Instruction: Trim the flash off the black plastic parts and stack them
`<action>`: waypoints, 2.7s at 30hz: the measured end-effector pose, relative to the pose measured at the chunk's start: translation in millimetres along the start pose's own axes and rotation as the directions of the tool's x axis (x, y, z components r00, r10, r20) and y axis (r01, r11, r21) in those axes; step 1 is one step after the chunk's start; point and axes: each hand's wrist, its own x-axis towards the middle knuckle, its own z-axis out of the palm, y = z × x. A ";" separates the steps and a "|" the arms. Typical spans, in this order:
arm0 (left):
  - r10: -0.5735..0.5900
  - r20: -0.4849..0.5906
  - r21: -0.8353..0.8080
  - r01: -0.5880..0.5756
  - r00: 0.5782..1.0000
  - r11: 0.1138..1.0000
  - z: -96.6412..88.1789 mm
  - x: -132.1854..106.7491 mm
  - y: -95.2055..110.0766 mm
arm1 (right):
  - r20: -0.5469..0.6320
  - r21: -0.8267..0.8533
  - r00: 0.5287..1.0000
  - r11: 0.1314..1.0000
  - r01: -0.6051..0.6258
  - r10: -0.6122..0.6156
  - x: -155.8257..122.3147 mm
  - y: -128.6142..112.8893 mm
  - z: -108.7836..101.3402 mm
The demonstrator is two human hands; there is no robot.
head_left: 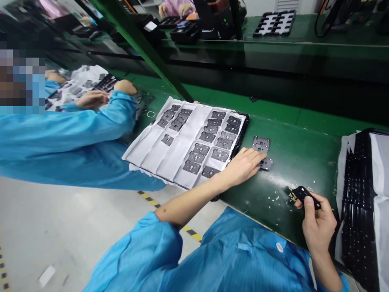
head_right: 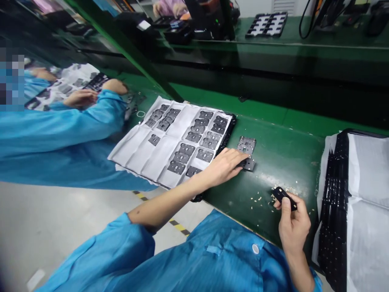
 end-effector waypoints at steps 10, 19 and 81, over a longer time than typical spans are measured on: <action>0.146 0.142 0.089 -0.159 0.979 0.983 0.7 2.3 -30.0 | 0.027 -0.007 0.999 1.000 -0.028 0.028 -7.9 -2.1 13.0; 0.046 0.029 -0.061 -0.044 0.999 0.997 -10.3 7.3 -33.6 | 0.166 0.051 0.986 0.998 -0.034 0.025 -0.7 -37.7 27.9; -0.247 -0.067 -0.877 0.061 0.967 0.476 13.5 -24.8 75.2 | 0.274 0.129 0.954 0.979 -0.157 0.117 5.6 -41.7 39.0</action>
